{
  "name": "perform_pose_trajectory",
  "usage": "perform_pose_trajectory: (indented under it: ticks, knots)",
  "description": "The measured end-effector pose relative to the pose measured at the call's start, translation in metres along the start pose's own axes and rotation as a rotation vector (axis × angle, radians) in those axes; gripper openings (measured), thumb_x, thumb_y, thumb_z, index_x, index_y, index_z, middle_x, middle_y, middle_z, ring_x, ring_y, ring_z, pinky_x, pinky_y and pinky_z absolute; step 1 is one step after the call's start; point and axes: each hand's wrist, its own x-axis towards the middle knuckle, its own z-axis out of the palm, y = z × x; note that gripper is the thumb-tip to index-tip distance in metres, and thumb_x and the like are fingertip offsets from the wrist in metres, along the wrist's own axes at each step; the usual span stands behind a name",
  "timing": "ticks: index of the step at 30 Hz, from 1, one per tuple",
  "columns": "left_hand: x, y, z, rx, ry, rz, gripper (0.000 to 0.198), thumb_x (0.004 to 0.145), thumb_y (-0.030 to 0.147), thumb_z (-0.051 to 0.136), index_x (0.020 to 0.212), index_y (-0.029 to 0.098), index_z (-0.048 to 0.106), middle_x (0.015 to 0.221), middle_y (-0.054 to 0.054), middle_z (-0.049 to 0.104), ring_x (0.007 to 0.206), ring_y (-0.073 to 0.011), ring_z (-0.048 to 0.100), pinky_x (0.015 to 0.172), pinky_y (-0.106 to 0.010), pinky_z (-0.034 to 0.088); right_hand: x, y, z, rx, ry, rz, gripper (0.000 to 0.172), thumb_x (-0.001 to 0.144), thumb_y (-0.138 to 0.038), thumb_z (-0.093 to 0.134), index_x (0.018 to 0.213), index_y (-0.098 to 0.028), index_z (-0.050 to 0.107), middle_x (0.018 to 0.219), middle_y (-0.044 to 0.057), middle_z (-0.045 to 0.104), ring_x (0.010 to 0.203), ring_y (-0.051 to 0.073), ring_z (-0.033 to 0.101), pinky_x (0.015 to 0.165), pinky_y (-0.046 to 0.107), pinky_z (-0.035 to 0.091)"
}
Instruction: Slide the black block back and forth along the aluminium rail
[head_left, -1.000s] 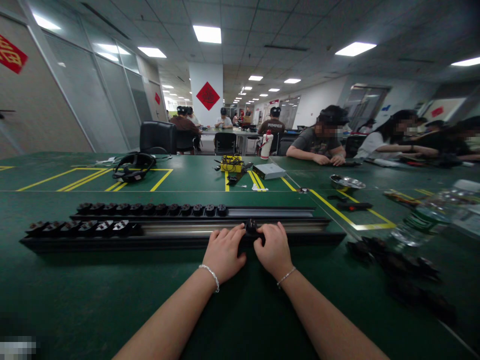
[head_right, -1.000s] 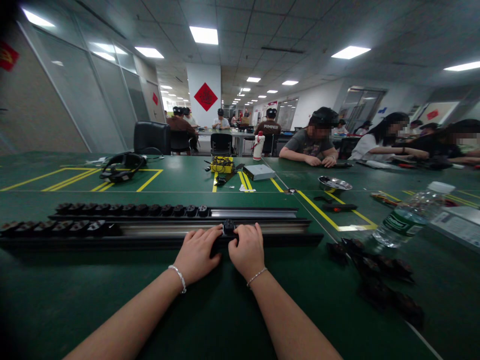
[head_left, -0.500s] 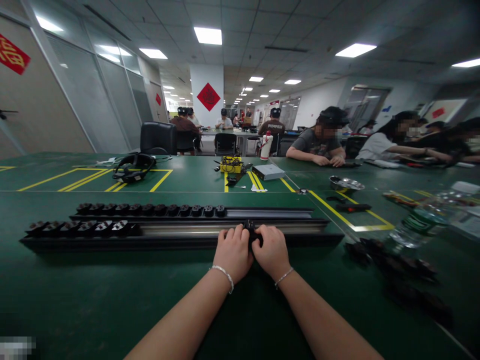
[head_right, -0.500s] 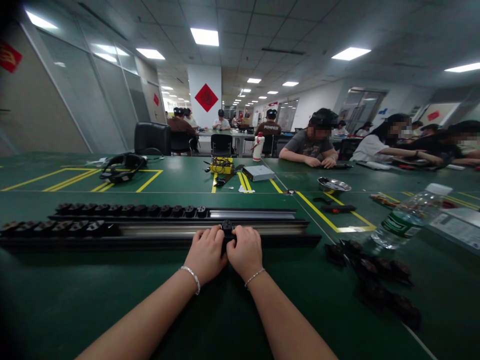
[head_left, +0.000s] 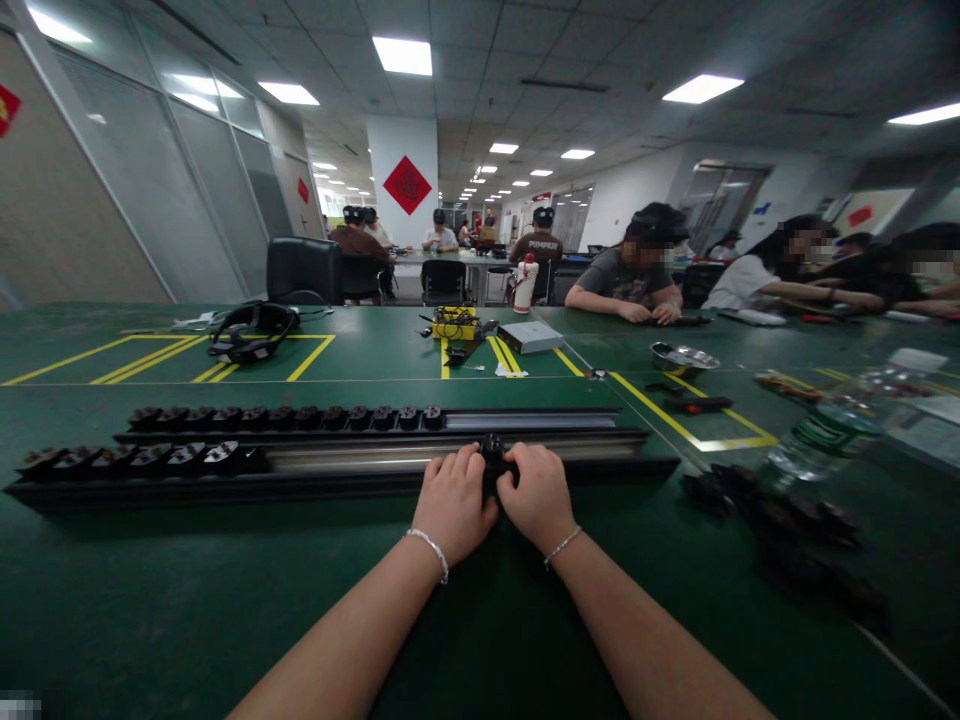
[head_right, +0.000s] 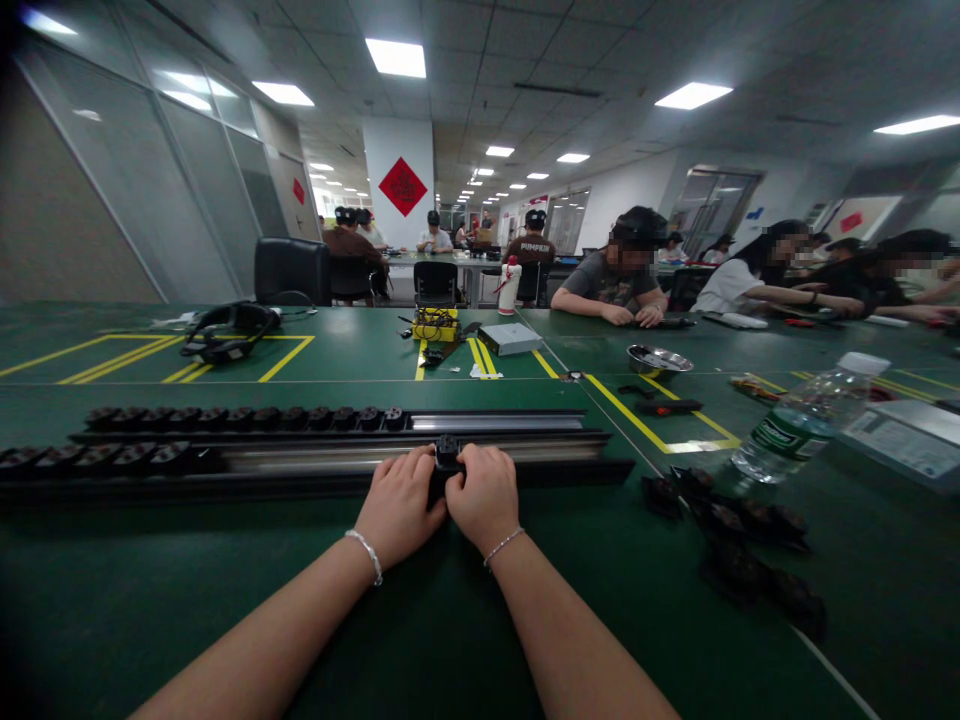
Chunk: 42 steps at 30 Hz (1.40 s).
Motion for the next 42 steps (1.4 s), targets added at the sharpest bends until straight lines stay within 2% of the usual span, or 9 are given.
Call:
perform_pose_trajectory:
  ticks: [42]
  knots:
    - [0.0003, -0.0008, -0.0019, -0.005, -0.020, 0.009, 0.039, 0.070, 0.027, 0.051, 0.108, 0.020, 0.044, 0.122, -0.007, 0.048, 0.106, -0.0215, 0.044, 0.091, -0.037, 0.029, 0.0004, 0.0010, -0.0001, -0.036, 0.054, 0.018, 0.011, 0.063, -0.014, 0.044, 0.070, -0.019, 0.050, 0.069, 0.002, 0.055, 0.074, 0.016, 0.047, 0.076, 0.030, 0.029]
